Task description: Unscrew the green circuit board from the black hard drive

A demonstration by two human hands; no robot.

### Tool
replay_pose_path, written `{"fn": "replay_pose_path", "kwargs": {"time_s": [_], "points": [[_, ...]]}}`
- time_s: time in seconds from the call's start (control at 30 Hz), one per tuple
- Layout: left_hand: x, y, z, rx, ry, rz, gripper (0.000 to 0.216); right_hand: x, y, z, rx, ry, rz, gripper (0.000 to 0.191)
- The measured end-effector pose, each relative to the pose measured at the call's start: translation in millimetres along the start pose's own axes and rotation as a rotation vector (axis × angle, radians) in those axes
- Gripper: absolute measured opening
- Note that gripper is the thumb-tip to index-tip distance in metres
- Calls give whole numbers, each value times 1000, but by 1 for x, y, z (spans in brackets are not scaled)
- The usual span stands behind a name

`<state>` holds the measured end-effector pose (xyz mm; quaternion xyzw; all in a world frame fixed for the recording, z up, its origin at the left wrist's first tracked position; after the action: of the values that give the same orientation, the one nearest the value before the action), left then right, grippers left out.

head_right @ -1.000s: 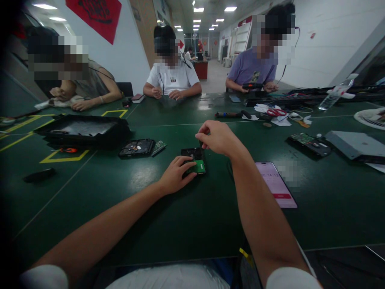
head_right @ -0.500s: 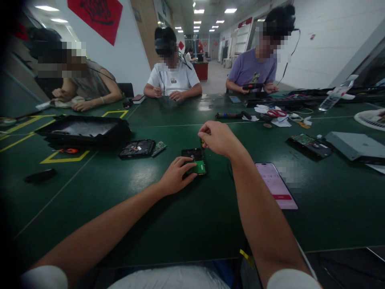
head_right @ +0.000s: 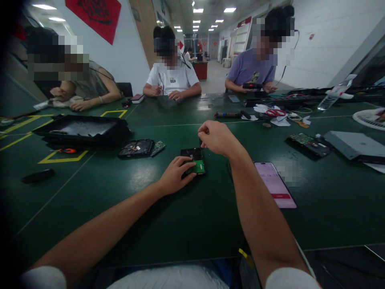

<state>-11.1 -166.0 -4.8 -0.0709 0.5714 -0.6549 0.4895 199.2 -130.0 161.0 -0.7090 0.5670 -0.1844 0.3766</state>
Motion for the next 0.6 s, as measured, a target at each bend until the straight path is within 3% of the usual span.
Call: {"fn": "replay_pose_path", "kwargs": {"time_s": [0.2,0.4,0.6], "points": [[0,1,-1,0,0,-7,41,0,-1,1,90,-98,5,15],[-1,0,1,8,0,-4,40,-2,-1,6,84,-53,54,13],[-1,0,1,-2,6,-2,40,-1,0,4,60,-57,5,12]]}}
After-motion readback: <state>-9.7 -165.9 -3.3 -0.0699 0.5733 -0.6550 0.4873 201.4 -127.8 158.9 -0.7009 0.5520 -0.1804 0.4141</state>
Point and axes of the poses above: each hand's wrist, its own x-axis away from the middle knuckle, its own y-axis out of the palm, z = x × y, the point moved 1 cm from there along -x, towards the middle knuckle, and after that the axes turned 1 degree about -y, right-handed, at the moved point
